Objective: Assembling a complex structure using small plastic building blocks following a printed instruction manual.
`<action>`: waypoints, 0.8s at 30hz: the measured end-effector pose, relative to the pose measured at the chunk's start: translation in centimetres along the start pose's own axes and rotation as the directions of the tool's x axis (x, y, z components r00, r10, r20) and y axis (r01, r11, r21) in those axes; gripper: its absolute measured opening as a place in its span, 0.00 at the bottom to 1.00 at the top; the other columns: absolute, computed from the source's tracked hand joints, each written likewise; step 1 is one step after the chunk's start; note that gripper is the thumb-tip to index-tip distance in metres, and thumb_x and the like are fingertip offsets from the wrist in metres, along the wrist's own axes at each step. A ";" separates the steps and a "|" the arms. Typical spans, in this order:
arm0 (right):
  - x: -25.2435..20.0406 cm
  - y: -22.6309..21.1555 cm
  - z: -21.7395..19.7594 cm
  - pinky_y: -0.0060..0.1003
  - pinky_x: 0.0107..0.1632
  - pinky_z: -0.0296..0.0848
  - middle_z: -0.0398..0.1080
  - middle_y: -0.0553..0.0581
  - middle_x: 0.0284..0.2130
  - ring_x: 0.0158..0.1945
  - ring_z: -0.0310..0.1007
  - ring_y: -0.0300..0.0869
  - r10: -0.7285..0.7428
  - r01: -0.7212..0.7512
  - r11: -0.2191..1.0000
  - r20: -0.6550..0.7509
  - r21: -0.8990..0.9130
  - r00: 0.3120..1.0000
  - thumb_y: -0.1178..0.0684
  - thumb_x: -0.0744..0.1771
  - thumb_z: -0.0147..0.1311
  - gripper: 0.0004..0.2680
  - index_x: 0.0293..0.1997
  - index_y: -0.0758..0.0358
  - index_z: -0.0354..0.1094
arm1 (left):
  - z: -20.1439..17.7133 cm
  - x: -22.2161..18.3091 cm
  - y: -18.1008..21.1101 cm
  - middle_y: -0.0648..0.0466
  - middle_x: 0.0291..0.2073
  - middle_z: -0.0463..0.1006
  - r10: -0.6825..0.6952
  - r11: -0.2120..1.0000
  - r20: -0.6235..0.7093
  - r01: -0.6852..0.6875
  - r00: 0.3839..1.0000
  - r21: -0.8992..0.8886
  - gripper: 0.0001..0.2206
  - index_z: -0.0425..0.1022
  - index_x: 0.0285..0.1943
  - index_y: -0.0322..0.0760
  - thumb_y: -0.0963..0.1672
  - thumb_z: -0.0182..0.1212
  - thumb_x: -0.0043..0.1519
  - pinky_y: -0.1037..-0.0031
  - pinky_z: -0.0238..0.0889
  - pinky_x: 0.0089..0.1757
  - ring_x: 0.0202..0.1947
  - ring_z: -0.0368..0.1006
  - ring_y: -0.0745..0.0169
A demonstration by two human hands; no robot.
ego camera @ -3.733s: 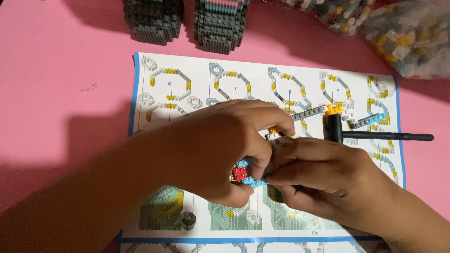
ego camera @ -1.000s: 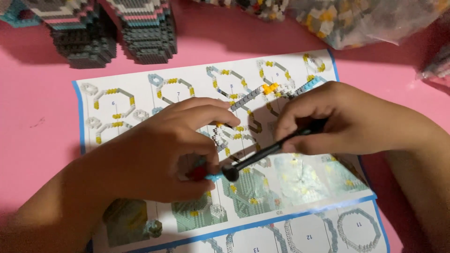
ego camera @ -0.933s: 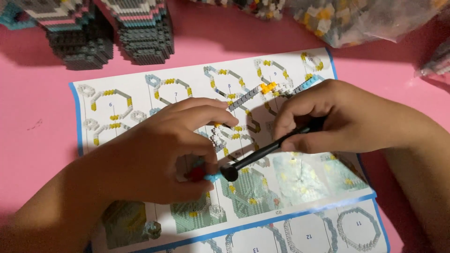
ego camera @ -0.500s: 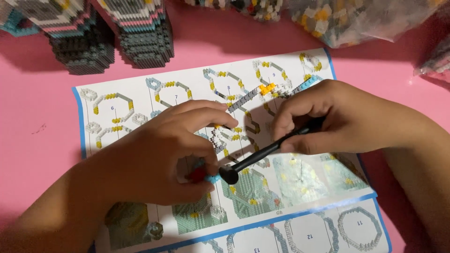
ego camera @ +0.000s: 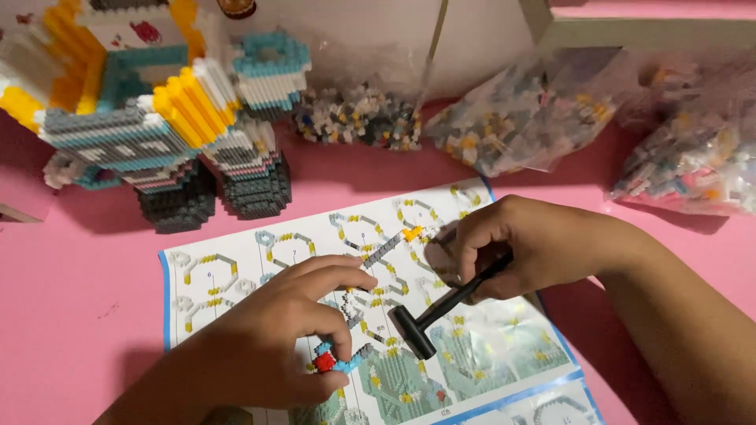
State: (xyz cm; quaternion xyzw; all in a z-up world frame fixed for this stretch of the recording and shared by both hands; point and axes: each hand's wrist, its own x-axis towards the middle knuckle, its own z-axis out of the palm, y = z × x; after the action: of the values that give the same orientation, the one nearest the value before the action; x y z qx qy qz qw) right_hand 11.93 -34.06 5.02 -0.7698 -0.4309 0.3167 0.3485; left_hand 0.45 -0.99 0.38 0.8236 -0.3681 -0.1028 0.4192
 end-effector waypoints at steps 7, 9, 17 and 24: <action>-1.0 -0.9 -1.4 0.29 0.30 0.79 0.83 0.45 0.29 0.27 0.82 0.32 -0.196 0.148 0.938 -0.128 -0.312 0.972 0.50 0.63 0.65 0.03 0.36 0.50 0.82 | -0.4 0.2 0.8 0.50 0.70 0.73 -0.093 0.996 0.050 0.093 0.994 -0.009 0.08 0.83 0.25 0.44 0.49 0.67 0.46 0.47 0.48 0.63 0.78 0.56 0.47; -1.4 0.0 -1.6 0.31 0.25 0.61 0.67 0.50 0.19 0.22 0.62 0.36 -0.467 0.120 0.825 -0.545 -0.553 0.696 0.57 0.67 0.59 0.09 0.25 0.60 0.71 | -0.5 0.3 0.9 0.50 0.71 0.73 -0.104 0.994 0.062 0.106 0.993 -0.020 0.09 0.84 0.25 0.44 0.50 0.67 0.48 0.45 0.48 0.63 0.78 0.56 0.47; -2.7 3.9 -3.6 0.46 0.38 0.68 0.79 0.59 0.39 0.33 0.71 0.48 -0.326 -0.450 0.693 -0.801 -0.563 0.502 0.65 0.69 0.51 0.10 0.52 0.65 0.80 | -0.5 0.1 1.1 0.52 0.73 0.72 -0.153 0.988 0.080 0.155 0.985 -0.023 0.10 0.85 0.26 0.45 0.51 0.66 0.48 0.47 0.46 0.64 0.79 0.53 0.50; -1.5 2.9 -3.5 0.48 0.33 0.68 0.79 0.60 0.32 0.29 0.76 0.52 0.236 -0.730 0.635 -0.838 -0.250 0.492 0.51 0.69 0.53 0.15 0.62 0.45 0.79 | -0.2 0.1 0.8 0.50 0.70 0.74 -0.100 0.995 0.044 0.101 0.994 -0.006 0.07 0.84 0.26 0.44 0.48 0.67 0.46 0.47 0.49 0.63 0.77 0.57 0.48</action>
State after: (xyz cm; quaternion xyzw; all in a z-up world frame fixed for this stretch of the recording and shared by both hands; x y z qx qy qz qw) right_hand 15.32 -37.48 4.88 -0.9857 -0.0734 -0.0833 0.1271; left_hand 0.21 -1.26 1.12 0.8369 -0.3347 -0.1431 0.4088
